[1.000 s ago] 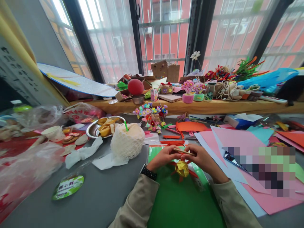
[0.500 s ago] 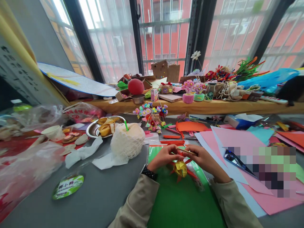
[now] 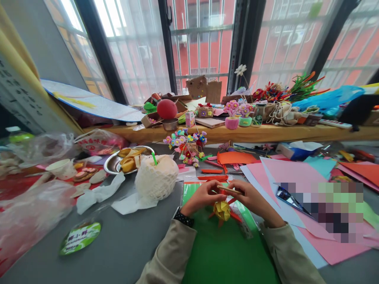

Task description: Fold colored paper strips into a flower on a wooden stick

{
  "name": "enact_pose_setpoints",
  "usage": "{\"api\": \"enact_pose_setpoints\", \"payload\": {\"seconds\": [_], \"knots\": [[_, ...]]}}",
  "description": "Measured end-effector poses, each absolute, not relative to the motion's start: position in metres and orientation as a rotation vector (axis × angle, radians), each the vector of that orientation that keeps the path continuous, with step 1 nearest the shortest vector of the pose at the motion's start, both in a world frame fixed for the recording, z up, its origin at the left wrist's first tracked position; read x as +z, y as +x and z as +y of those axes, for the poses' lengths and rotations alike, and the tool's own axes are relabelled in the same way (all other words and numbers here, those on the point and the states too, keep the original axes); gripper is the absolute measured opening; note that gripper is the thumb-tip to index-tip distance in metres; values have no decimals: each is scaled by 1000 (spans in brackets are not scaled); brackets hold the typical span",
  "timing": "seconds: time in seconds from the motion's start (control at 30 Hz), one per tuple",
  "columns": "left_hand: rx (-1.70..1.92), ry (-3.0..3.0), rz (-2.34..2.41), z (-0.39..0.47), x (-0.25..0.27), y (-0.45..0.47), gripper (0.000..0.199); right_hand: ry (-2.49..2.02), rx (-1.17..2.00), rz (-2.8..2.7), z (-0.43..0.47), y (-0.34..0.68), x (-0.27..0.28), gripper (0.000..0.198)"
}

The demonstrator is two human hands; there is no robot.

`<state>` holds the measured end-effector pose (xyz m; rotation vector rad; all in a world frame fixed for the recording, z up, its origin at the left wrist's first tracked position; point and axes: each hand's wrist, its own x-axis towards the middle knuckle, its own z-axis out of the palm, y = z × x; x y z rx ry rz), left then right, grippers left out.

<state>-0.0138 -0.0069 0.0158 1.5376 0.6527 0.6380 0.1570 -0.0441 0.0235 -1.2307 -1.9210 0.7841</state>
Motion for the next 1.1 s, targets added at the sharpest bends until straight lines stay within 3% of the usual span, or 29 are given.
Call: {"api": "enact_pose_setpoints", "payload": {"seconds": [0.73, 1.1], "knots": [[859, 1819, 702, -13, 24, -13, 22, -1252, 516, -2000, -47, 154, 36, 27], [850, 1779, 645, -8, 18, -13, 18, -1225, 416, -1889, -49, 151, 33, 17]]}}
